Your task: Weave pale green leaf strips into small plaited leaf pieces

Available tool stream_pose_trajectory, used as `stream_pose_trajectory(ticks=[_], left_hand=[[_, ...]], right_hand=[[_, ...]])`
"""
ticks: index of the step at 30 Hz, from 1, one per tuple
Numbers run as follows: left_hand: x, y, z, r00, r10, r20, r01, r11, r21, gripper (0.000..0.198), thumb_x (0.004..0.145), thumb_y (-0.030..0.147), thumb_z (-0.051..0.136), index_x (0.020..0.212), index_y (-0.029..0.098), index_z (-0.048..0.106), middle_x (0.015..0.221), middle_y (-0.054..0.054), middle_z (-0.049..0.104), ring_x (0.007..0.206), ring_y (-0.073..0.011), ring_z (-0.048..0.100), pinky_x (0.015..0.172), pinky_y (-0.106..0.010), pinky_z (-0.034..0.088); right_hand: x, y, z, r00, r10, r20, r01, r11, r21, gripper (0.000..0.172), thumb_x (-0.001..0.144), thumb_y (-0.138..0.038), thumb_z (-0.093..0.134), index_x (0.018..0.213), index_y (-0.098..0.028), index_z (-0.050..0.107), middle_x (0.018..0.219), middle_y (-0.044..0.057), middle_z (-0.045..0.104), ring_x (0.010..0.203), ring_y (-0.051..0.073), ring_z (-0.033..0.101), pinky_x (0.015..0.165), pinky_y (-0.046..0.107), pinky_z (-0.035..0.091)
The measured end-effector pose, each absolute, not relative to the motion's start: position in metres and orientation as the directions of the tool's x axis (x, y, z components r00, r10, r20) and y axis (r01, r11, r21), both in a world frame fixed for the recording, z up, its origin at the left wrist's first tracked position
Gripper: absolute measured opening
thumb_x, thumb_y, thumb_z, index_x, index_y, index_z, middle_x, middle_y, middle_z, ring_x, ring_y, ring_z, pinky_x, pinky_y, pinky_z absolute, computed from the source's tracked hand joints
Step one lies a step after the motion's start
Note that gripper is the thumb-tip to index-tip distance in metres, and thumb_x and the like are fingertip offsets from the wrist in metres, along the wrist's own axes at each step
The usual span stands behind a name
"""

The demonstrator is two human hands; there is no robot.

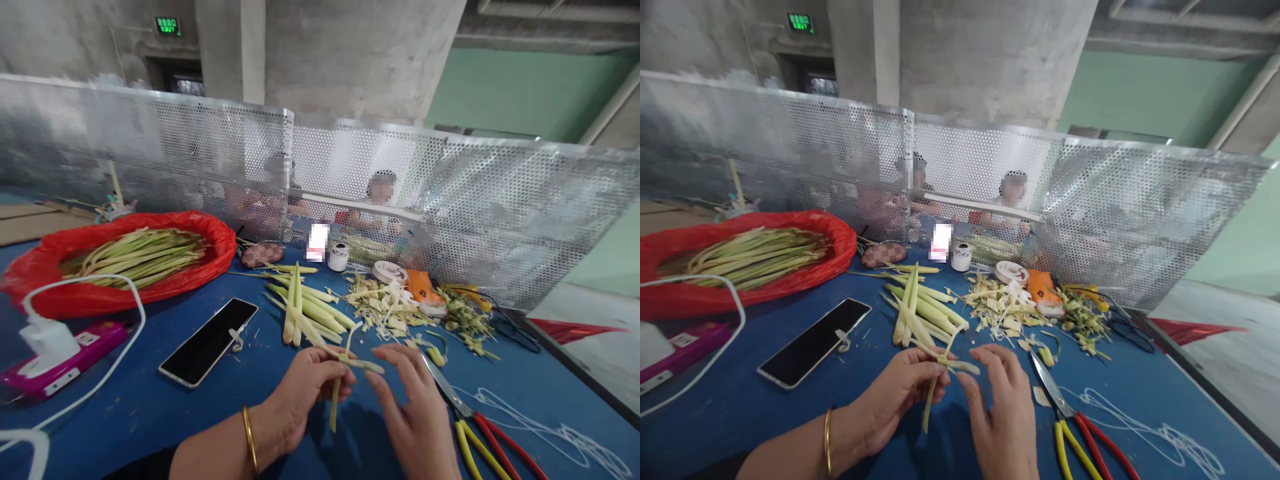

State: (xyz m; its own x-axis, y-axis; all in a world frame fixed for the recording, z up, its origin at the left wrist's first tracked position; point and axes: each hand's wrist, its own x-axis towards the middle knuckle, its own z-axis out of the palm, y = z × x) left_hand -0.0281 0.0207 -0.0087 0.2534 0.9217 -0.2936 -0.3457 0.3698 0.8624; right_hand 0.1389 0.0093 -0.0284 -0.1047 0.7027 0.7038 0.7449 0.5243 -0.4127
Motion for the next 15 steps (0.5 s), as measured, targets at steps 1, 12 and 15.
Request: stream_pose_trajectory(ticks=[1, 12, 15], left_hand=[[-0.028, 0.021, -0.008, 0.267, 0.918, -0.293, -0.33, 0.373, 0.867, 0.026, 0.061, 0.021, 0.067, 0.085, 0.012, 0.07, 0.063, -0.001, 0.064, 0.054, -0.0095, 0.055, 0.06, -0.023, 0.044], [-0.027, 0.024, -0.019, 0.285, 0.915, -0.285, -0.103, 0.325, 0.94, 0.027, 0.065, 0.036, 0.071, 0.078, 0.015, 0.059, 0.052, 0.005, 0.055, 0.044, -0.0064, 0.043, 0.044, -0.019, 0.03], [-0.029, 0.026, -0.014, 0.305, 0.91, -0.282, -0.092, 0.323, 0.942, 0.024, 0.065, 0.035, 0.071, 0.074, 0.016, 0.059, 0.05, 0.005, 0.053, 0.045, -0.0064, 0.043, 0.046, -0.019, 0.032]], right_hand=[[0.14, 0.011, -0.031, -0.164, 0.71, 0.685, 0.745, 0.544, -0.386, 0.014, 0.09, -0.031, 0.053, 0.1, -0.024, 0.059, 0.096, 0.008, 0.067, 0.089, 0.024, 0.064, 0.077, 0.036, 0.048], [0.136, 0.009, -0.036, -0.381, 0.722, 0.578, 0.696, 0.635, -0.334, 0.02, 0.091, -0.014, 0.044, 0.075, -0.023, 0.052, 0.066, -0.003, 0.063, 0.063, 0.014, 0.063, 0.088, 0.034, 0.045], [0.137, 0.007, -0.032, -0.376, 0.719, 0.585, 0.685, 0.64, -0.347, 0.019, 0.09, -0.014, 0.045, 0.075, -0.023, 0.052, 0.065, -0.003, 0.061, 0.062, 0.014, 0.062, 0.086, 0.034, 0.046]])
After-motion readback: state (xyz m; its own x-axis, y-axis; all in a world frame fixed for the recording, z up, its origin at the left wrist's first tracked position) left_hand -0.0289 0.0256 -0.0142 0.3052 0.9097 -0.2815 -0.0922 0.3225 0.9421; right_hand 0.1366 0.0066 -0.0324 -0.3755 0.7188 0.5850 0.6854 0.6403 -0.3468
